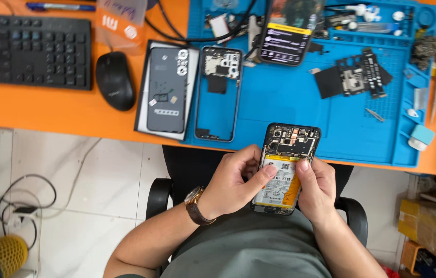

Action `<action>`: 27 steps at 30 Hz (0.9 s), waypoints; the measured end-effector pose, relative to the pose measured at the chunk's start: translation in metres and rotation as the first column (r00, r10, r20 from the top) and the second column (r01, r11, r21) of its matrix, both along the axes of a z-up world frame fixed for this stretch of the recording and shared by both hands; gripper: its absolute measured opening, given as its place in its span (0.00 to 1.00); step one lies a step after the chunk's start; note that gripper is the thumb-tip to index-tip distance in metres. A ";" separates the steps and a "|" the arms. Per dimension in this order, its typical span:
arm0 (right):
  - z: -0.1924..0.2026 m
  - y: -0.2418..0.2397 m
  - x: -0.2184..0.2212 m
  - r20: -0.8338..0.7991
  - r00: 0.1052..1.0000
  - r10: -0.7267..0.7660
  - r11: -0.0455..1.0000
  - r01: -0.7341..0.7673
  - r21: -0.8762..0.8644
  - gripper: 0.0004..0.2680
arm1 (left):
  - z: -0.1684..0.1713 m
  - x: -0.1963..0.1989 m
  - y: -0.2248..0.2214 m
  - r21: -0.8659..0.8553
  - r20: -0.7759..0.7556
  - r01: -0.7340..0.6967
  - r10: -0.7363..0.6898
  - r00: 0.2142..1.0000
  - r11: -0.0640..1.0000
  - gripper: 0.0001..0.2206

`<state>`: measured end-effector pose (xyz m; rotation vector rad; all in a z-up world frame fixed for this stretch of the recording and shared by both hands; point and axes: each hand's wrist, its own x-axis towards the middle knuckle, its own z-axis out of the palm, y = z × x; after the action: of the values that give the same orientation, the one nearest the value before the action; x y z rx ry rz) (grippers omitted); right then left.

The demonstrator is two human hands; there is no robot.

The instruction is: The person holds a disassembled smartphone, connects internal components, and powers on the device to verify the screen. They then use a plastic prying tool to separate the screen assembly from the phone's frame.

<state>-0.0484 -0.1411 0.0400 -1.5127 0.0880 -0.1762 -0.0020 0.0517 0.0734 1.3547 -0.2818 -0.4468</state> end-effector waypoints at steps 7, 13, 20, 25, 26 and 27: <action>-0.020 0.006 -0.002 0.024 0.999 0.030 0.999 -0.030 0.012 0.16 | 0.015 -0.005 0.014 -0.010 0.058 -0.037 0.037 0.998 0.999 0.13; 0.007 0.018 0.003 0.021 0.998 0.054 0.998 -0.055 0.043 0.16 | -0.003 -0.014 0.013 0.030 0.141 -0.020 0.016 0.990 0.999 0.21; 0.001 0.015 -0.008 0.066 0.992 0.107 0.988 -0.114 0.100 0.16 | -0.004 -0.015 0.014 -0.008 0.148 -0.013 0.014 0.989 1.000 0.21; -0.001 0.015 -0.005 0.077 0.990 0.119 0.991 -0.123 0.048 0.15 | -0.007 -0.018 0.014 -0.016 0.125 -0.014 0.016 0.992 1.000 0.20; -0.009 0.012 -0.008 0.080 0.990 0.113 0.993 -0.116 0.030 0.15 | -0.007 -0.018 0.014 -0.013 0.128 -0.015 0.017 0.992 1.000 0.20; -0.010 0.011 -0.008 0.082 0.990 0.119 0.992 -0.122 0.031 0.15 | -0.006 -0.017 0.014 -0.012 0.129 -0.021 0.022 0.991 1.000 0.20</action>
<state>-0.0566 -0.1301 0.0296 -1.4688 -0.0638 -0.1376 -0.0193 0.0660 0.0670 1.3775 -0.3757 -0.3393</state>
